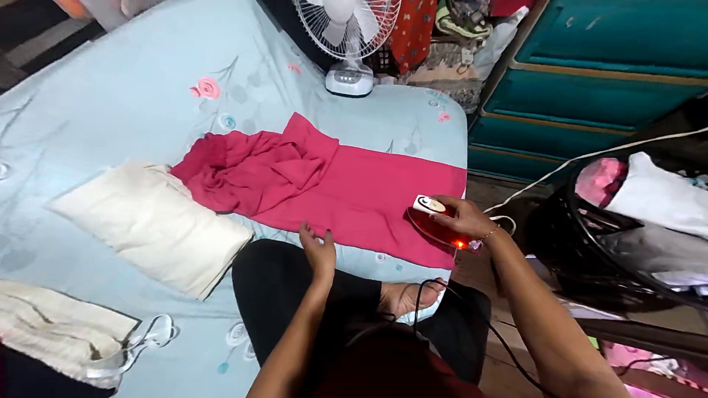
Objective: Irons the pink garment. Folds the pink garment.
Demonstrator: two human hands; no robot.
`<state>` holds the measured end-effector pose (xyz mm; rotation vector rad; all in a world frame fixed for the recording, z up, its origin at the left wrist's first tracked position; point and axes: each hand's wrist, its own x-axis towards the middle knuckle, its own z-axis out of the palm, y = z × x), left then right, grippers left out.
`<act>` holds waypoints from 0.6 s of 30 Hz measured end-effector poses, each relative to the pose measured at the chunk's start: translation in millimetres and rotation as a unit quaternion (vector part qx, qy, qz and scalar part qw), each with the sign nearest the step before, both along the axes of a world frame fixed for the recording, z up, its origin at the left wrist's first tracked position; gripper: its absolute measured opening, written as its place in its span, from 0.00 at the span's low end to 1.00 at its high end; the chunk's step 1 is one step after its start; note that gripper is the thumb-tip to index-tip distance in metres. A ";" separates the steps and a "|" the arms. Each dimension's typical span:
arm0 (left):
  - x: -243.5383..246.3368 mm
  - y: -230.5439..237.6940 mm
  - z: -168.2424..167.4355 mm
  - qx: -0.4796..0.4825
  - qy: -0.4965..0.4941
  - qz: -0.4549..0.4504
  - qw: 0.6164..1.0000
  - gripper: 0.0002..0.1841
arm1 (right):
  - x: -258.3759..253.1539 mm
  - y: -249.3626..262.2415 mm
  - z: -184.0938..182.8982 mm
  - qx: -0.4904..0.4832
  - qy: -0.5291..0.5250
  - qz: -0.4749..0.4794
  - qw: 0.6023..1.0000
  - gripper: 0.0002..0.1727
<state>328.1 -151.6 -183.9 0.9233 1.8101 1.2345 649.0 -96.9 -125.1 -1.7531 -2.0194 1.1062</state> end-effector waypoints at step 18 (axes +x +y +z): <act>64.7 42.4 98.3 0.120 0.384 -0.520 0.754 0.16 | -59.2 -7.0 30.3 0.047 -0.072 0.150 0.985 0.24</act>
